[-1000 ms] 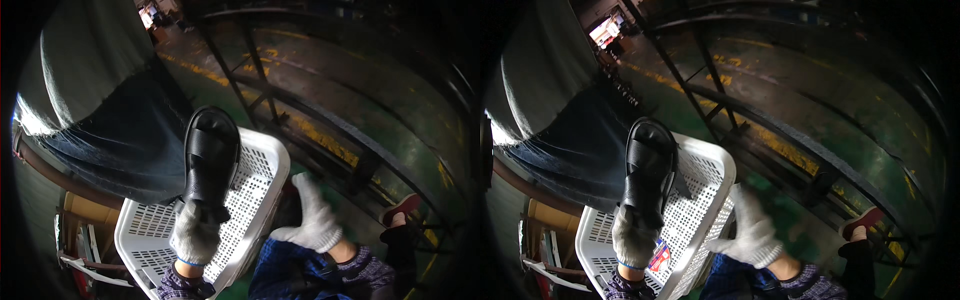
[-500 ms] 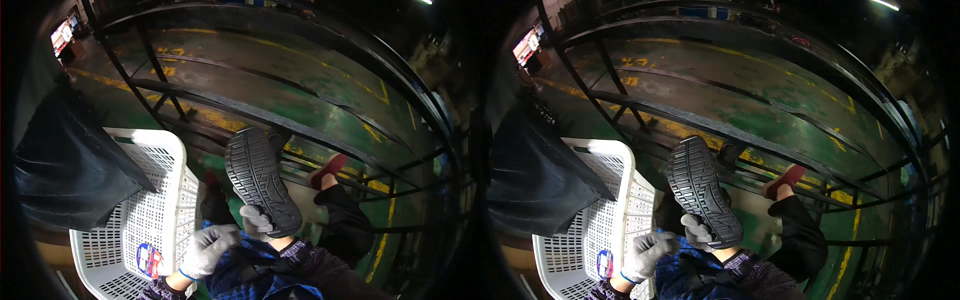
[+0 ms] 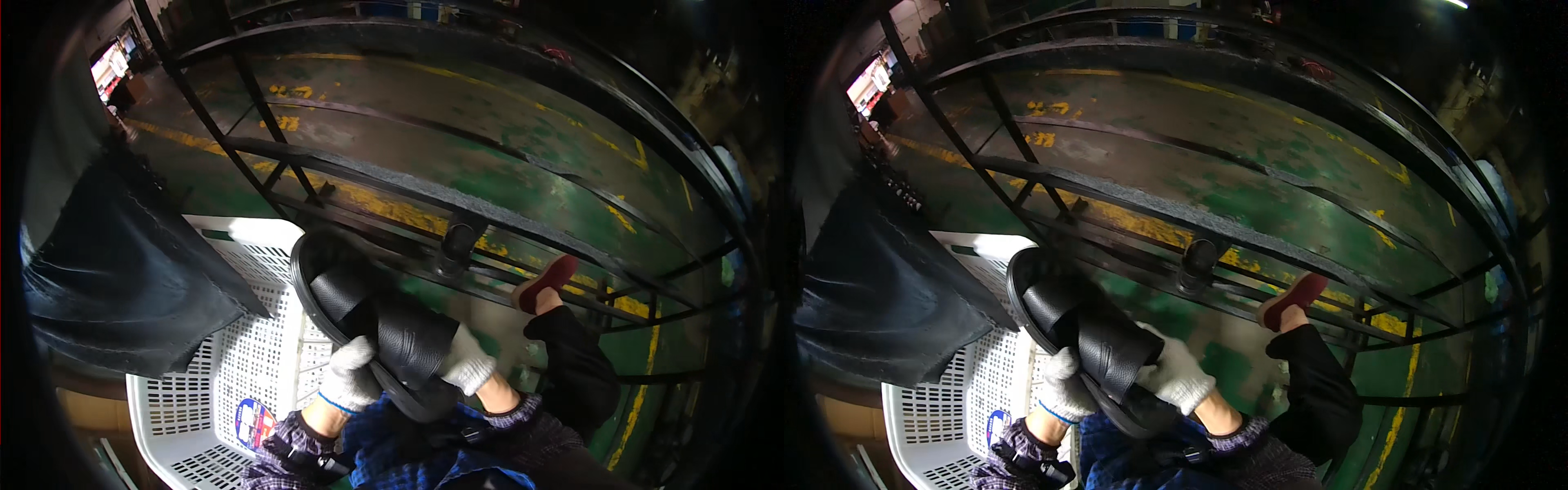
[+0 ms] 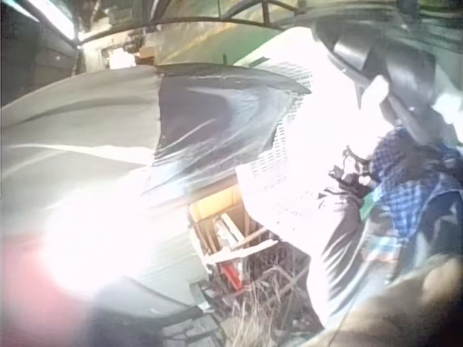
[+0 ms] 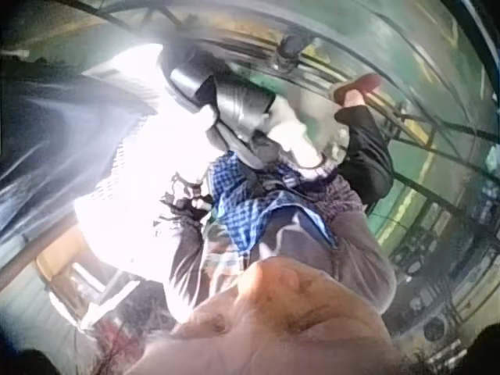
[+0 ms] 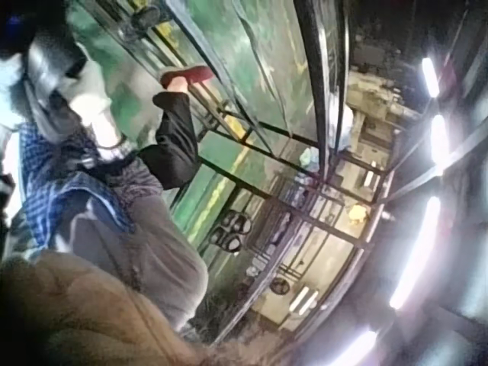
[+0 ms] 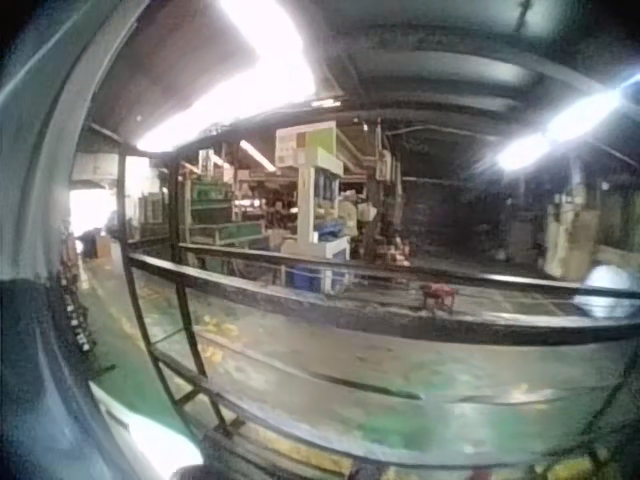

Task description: Inspecting shoes and checking them against a handwritten list in a manufacturing facility.

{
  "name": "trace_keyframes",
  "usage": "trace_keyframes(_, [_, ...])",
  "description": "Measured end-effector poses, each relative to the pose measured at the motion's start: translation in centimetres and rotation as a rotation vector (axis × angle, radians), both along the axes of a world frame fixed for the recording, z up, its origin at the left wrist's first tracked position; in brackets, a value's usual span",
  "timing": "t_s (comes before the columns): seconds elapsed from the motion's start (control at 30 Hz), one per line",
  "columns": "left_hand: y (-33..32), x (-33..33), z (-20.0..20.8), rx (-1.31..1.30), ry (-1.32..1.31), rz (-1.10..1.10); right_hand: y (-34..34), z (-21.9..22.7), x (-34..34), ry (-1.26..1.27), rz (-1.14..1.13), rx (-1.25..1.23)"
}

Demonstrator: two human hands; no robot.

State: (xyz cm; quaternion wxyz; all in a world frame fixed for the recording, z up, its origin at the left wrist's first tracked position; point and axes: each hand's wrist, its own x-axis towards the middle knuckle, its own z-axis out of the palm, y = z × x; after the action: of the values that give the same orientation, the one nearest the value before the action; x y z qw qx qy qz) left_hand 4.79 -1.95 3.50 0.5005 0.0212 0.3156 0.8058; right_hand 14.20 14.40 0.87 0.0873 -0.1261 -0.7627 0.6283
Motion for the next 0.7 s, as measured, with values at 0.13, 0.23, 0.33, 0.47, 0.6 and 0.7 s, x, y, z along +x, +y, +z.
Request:
trace_keyframes(0.13, [-0.3,-1.0,-0.5,0.062,-0.147,0.039,0.9,5.5,-0.7,0.298,-0.271,0.524])
trace_keyframes(0.23, [0.2,-1.9,0.0,-0.036,-0.058,0.128,1.5,7.1,-1.8,0.488,-0.103,0.600])
trace_keyframes(0.33, [1.0,-4.6,0.5,0.020,-0.025,0.369,1.2,6.4,-1.6,0.628,0.058,0.691])
trace_keyframes(0.47, [0.6,-6.6,0.5,-0.127,-0.073,0.384,0.2,4.1,0.3,0.464,0.137,0.386])
trace_keyframes(0.6, [1.5,-5.7,0.3,-0.179,-0.127,0.235,-0.2,0.8,0.6,0.200,-0.202,-0.625])
trace_keyframes(0.7, [3.9,-4.7,0.2,-0.307,0.119,-0.016,0.1,-4.1,0.6,-0.251,-0.217,-0.846])
